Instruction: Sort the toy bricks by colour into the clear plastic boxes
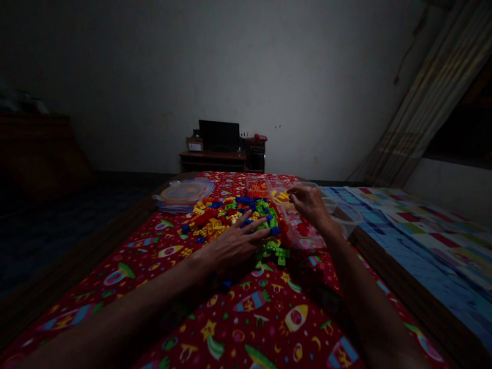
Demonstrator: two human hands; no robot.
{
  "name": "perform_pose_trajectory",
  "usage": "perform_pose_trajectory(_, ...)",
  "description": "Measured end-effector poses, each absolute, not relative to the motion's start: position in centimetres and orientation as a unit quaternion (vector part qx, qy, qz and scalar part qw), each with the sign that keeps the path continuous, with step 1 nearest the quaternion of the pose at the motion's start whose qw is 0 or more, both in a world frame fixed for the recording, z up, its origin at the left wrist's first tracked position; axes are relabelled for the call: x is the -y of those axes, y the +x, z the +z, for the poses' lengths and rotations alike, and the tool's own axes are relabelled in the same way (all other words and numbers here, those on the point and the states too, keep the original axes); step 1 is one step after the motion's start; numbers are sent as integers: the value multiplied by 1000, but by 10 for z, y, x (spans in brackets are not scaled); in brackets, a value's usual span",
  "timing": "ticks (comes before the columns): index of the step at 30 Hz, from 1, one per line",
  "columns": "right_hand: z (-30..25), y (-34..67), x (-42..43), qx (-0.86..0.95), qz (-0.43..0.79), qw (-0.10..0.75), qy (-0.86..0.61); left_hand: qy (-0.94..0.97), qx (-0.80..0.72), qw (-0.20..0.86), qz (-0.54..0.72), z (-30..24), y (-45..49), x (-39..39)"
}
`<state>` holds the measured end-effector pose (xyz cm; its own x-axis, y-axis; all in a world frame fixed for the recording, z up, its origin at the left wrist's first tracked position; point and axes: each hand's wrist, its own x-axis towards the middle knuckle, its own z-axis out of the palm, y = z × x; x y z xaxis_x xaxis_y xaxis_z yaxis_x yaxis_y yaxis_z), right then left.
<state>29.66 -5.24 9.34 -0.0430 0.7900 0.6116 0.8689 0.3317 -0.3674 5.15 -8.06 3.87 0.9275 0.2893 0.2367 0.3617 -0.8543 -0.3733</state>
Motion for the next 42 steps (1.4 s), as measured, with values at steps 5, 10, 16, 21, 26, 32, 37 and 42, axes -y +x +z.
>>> perform_pose_trajectory(5, 82, 277, 54, 758, -37, 323, -566, -947, 219, 182, -150, 41, 37, 43)
perform_pose_trajectory(10, 70, 264, 53, 794, -12, 264, -548, -943, 259, 69, -200, 32, 21, 4)
perform_pose_trajectory(16, 63, 257, 57, 822, -8, 207, -530, -899, 374, -8, -230, 25, 7, -26)
perform_pose_trajectory(21, 46, 246, 54, 847, -36, 249, -468, -885, 372, -9, -281, 32, -13, -17)
perform_pose_trajectory(26, 32, 235, 51, 874, -44, 205, -437, -918, 293, -16, -266, 40, -11, 18)
perform_pose_trajectory(32, 33, 243, 56, 867, -34, 251, -430, -941, 280, 34, -185, 33, 0, 37)
perform_pose_trajectory(37, 35, 243, 57, 844, -38, 309, -437, -924, 288, -14, -252, 37, -5, 29)
perform_pose_trajectory(42, 44, 229, 54, 815, 13, 333, -474, -843, 360, -103, -386, 43, 2, 24)
